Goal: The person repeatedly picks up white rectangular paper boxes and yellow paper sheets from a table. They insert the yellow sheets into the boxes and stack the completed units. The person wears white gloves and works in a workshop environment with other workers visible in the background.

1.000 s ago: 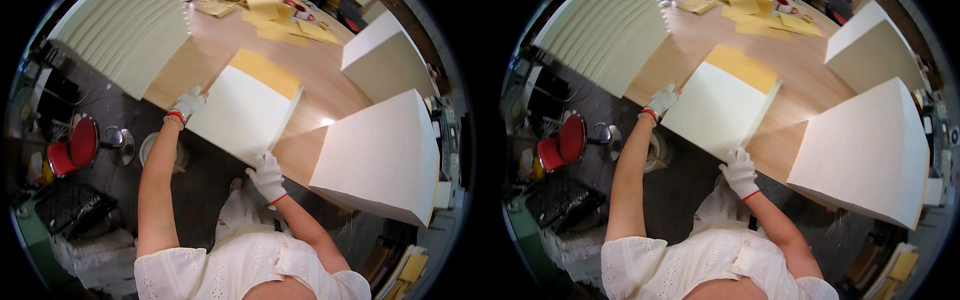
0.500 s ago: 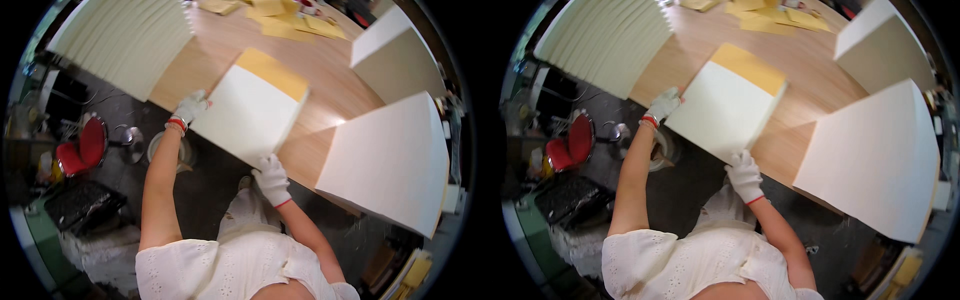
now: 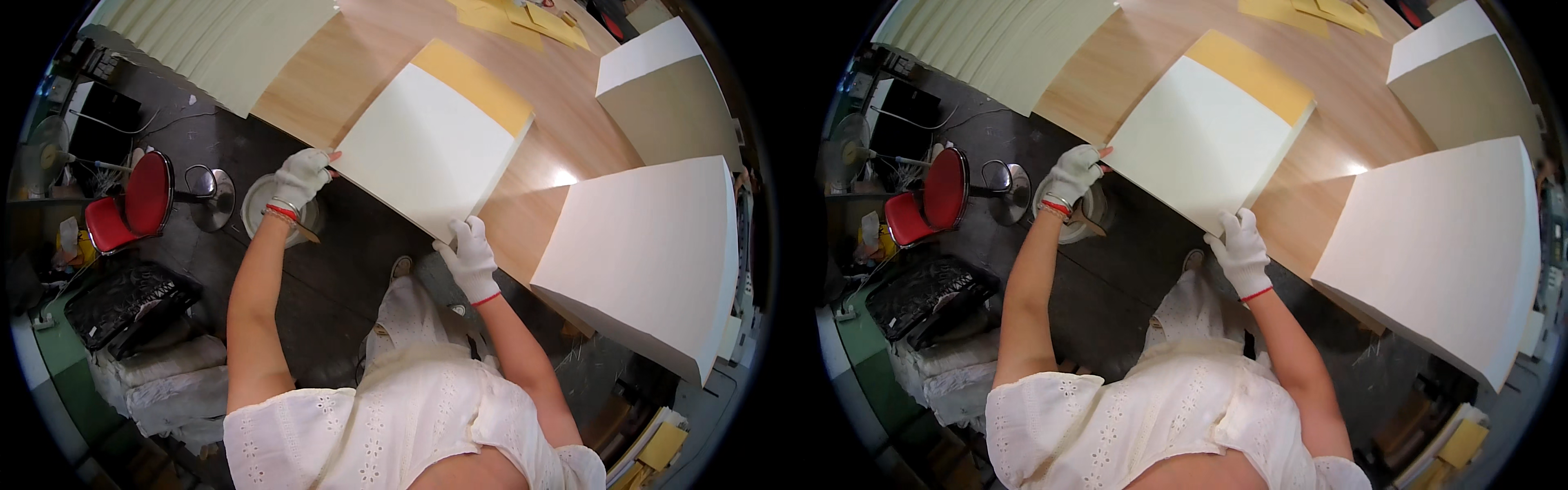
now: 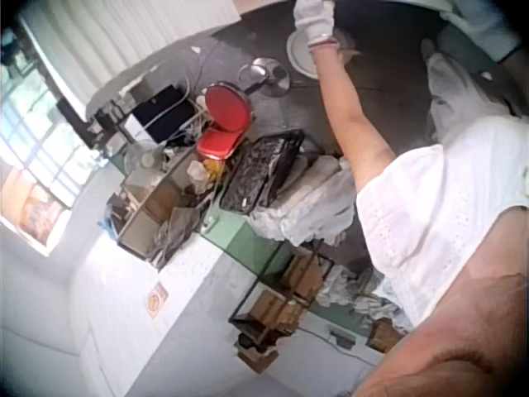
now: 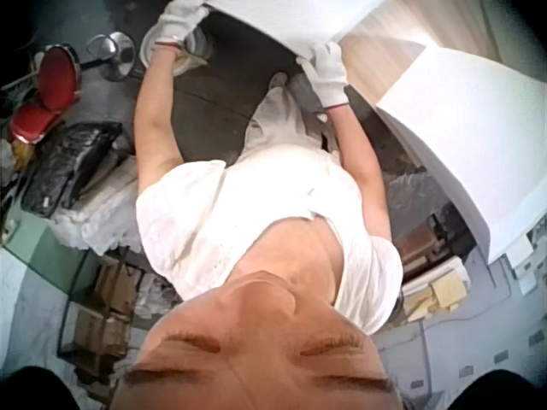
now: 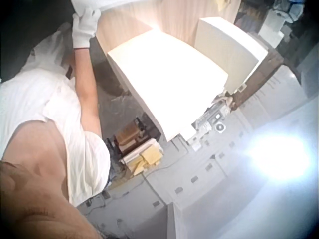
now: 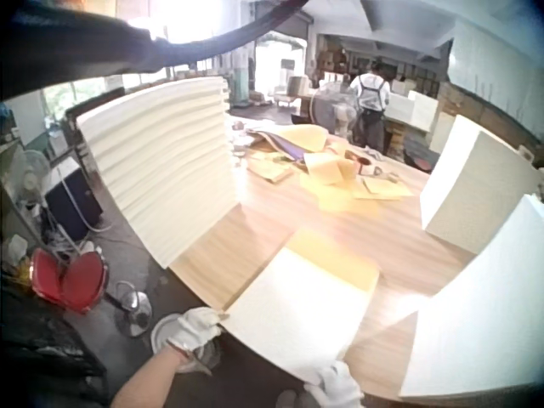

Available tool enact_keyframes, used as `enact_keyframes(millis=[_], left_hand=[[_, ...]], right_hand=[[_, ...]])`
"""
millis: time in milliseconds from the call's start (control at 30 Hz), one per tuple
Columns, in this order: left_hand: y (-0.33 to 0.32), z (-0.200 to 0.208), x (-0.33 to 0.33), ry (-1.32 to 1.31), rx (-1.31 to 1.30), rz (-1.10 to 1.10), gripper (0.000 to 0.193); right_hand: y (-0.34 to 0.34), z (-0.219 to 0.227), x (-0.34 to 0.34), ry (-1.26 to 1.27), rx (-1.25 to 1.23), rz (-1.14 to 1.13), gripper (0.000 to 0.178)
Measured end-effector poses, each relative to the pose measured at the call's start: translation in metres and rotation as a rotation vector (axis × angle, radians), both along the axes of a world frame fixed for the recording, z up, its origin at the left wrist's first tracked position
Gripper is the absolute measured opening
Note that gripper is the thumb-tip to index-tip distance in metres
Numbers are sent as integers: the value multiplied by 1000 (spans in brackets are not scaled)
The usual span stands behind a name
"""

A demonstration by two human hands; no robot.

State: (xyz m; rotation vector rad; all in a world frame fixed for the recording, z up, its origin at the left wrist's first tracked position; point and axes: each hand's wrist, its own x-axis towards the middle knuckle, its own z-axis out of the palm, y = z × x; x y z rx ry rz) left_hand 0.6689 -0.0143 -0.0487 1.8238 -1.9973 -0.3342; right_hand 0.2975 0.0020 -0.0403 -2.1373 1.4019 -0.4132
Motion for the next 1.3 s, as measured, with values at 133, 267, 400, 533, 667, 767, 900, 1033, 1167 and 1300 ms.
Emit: enact_keyframes(millis=[133, 267, 400, 533, 667, 767, 900, 1033, 1167, 1300], left_hand=[[-1, 4, 0, 6, 82, 14, 33], [-2, 3, 4, -32, 109, -3, 36], [-3, 19, -3, -18, 159, 16, 27], [-1, 15, 0, -14, 215, 37, 28], [-5, 20, -4, -65, 203, 15, 28], [-8, 19, -5, -112, 249, 28, 28], [4, 2, 2, 12, 94, -14, 29], [13, -20, 8, -5, -38, -51, 45], [22, -23, 9, 9, 3, 7, 48], [18, 43, -23, -166, 21, -30, 54]], right_hand=[[2, 0, 2, -12, -169, 11, 48], [5, -6, 3, -26, -159, 18, 49], [6, -8, 5, -25, -224, 14, 50], [7, -8, 6, -41, -285, 18, 48], [8, -12, 5, -36, -309, 23, 49], [5, -13, 4, -27, -338, 33, 50], [-1, 23, 0, 109, -124, 81, 46], [-62, 49, 17, -90, -268, 108, 44], [-174, 26, 43, 138, -272, 368, 42], [-295, -5, -2, 263, -501, -188, 43]])
